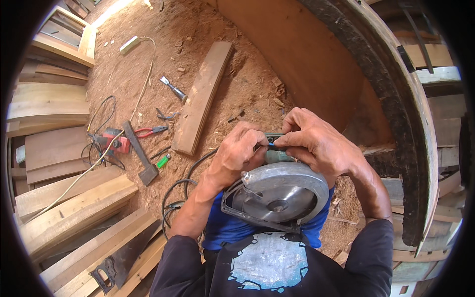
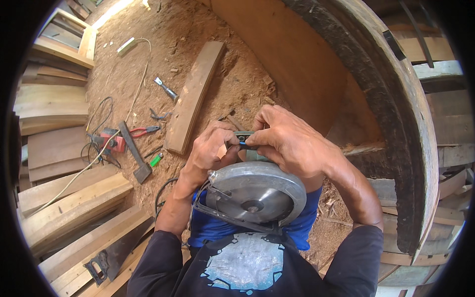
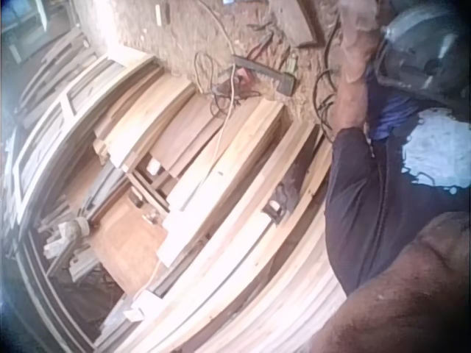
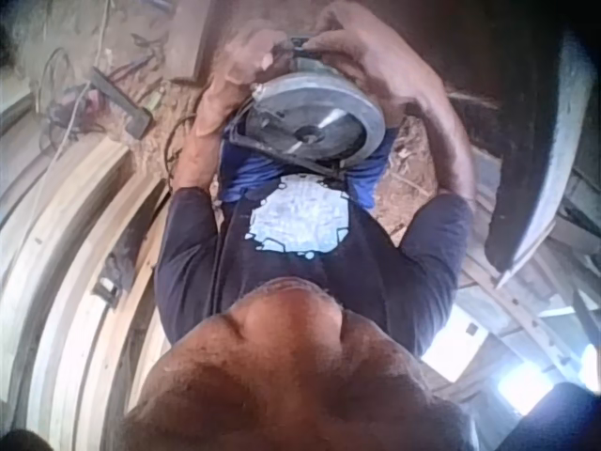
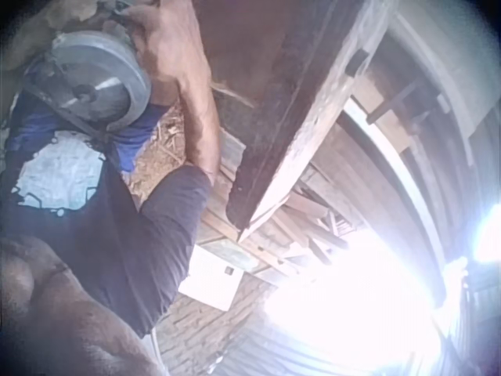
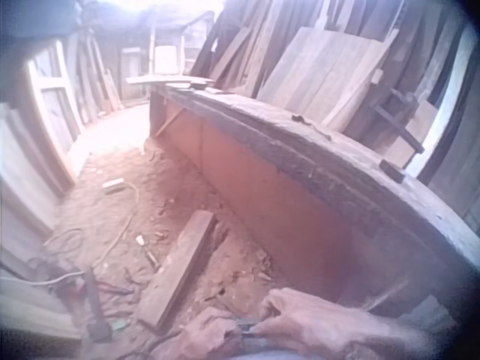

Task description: The person disassembles a hand-held circular power saw by hand, removing internal wires and components from the green motor housing while sitting in a woodworking area.

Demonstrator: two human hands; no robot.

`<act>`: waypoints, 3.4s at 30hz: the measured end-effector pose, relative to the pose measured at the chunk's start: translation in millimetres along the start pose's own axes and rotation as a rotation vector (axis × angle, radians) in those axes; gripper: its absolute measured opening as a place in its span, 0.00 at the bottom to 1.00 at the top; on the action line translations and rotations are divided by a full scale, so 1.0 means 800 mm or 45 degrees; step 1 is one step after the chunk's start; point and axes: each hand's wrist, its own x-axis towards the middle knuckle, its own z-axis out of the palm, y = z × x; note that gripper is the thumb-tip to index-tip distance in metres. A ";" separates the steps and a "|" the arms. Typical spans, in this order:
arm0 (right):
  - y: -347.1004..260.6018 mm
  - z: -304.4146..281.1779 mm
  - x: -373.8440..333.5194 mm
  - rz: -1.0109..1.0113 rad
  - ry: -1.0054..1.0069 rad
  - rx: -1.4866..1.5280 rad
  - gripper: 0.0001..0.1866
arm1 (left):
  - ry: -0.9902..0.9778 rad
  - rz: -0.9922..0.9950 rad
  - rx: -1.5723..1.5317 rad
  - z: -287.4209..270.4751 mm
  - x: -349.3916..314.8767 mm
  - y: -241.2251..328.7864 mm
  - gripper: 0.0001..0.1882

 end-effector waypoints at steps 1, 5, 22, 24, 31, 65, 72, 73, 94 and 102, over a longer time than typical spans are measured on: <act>0.003 0.000 0.002 0.009 -0.044 0.010 0.15 | 0.006 0.005 0.002 0.001 -0.002 -0.002 0.18; 0.007 0.000 0.008 0.046 -0.133 0.068 0.14 | 0.002 0.034 -0.003 0.003 -0.006 -0.010 0.19; -0.005 0.000 0.005 0.115 0.023 -0.035 0.16 | -0.027 0.000 -0.042 -0.005 -0.008 0.002 0.13; -0.005 -0.001 0.003 0.116 0.026 -0.064 0.17 | -0.024 -0.006 -0.049 -0.004 -0.006 0.004 0.13; -0.005 0.004 0.013 0.131 -0.013 -0.071 0.13 | -0.004 -0.042 -0.024 -0.003 -0.004 0.006 0.12; 0.026 0.033 0.024 0.288 -0.046 0.574 0.12 | -0.040 0.101 0.110 -0.008 -0.008 -0.005 0.16; 0.019 0.027 0.032 0.448 -0.107 0.354 0.16 | -0.070 0.047 0.064 -0.008 -0.005 -0.007 0.15; 0.020 0.026 0.032 0.459 -0.121 0.318 0.17 | -0.060 0.039 0.029 -0.006 -0.004 -0.009 0.15; 0.014 0.035 0.030 0.454 -0.049 0.269 0.15 | -0.276 -0.591 -0.305 -0.005 0.007 -0.005 0.18; 0.006 0.033 0.033 0.419 -0.055 0.181 0.16 | -0.308 -0.892 -0.640 -0.006 0.005 0.001 0.20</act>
